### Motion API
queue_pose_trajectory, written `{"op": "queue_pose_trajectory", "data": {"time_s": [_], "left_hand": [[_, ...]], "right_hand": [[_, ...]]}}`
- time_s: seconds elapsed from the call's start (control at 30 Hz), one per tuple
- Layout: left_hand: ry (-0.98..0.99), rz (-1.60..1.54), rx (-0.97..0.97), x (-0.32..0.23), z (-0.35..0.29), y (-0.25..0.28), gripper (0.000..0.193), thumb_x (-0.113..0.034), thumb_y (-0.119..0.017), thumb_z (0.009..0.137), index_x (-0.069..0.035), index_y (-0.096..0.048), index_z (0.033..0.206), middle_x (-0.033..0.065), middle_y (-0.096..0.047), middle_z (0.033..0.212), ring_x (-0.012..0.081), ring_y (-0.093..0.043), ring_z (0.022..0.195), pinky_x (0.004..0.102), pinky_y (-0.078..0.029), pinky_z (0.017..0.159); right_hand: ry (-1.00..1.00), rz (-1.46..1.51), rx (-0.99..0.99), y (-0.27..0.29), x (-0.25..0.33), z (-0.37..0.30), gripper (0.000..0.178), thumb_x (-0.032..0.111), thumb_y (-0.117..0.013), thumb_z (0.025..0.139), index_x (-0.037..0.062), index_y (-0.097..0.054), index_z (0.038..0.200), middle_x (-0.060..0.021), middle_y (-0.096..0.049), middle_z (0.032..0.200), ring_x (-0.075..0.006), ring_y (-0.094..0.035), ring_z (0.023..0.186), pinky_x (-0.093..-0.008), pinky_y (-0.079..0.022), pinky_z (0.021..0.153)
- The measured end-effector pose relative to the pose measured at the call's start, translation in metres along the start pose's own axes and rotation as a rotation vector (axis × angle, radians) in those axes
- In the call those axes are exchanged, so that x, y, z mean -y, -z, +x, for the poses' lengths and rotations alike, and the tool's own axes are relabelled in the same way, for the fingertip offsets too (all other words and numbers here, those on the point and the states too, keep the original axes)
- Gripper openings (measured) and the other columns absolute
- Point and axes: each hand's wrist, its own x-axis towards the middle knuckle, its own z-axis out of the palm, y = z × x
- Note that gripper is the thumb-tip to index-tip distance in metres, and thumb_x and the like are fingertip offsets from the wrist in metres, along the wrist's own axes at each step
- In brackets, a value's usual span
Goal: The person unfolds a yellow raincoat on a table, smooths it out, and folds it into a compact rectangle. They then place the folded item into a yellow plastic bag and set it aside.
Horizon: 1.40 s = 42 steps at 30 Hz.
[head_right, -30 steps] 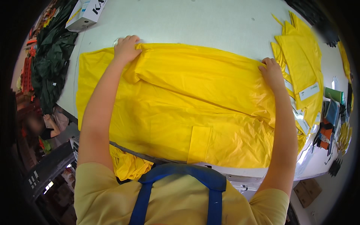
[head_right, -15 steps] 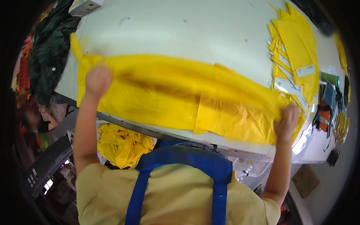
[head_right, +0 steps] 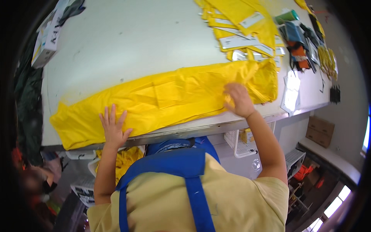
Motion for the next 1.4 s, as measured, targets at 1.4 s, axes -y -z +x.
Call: {"op": "queue_pose_trajectory", "data": {"time_s": [1.4], "left_hand": [[0.091, -0.041, 0.045, 0.007, -0.004, -0.056, 0.064, -0.048, -0.065, 0.074, -0.032, -0.048, 0.133, 0.0075, -0.026, 0.150, 0.0355, -0.019, 0.138, 0.0594, -0.010, 0.109]], "right_hand": [[-0.012, 0.067, -0.060, -0.012, 0.049, 0.063, 0.071, 0.010, -0.069, 0.070, 0.0112, -0.042, 0.136, -0.0212, -0.024, 0.147, -0.0408, -0.018, 0.138, -0.0513, -0.009, 0.113]]}}
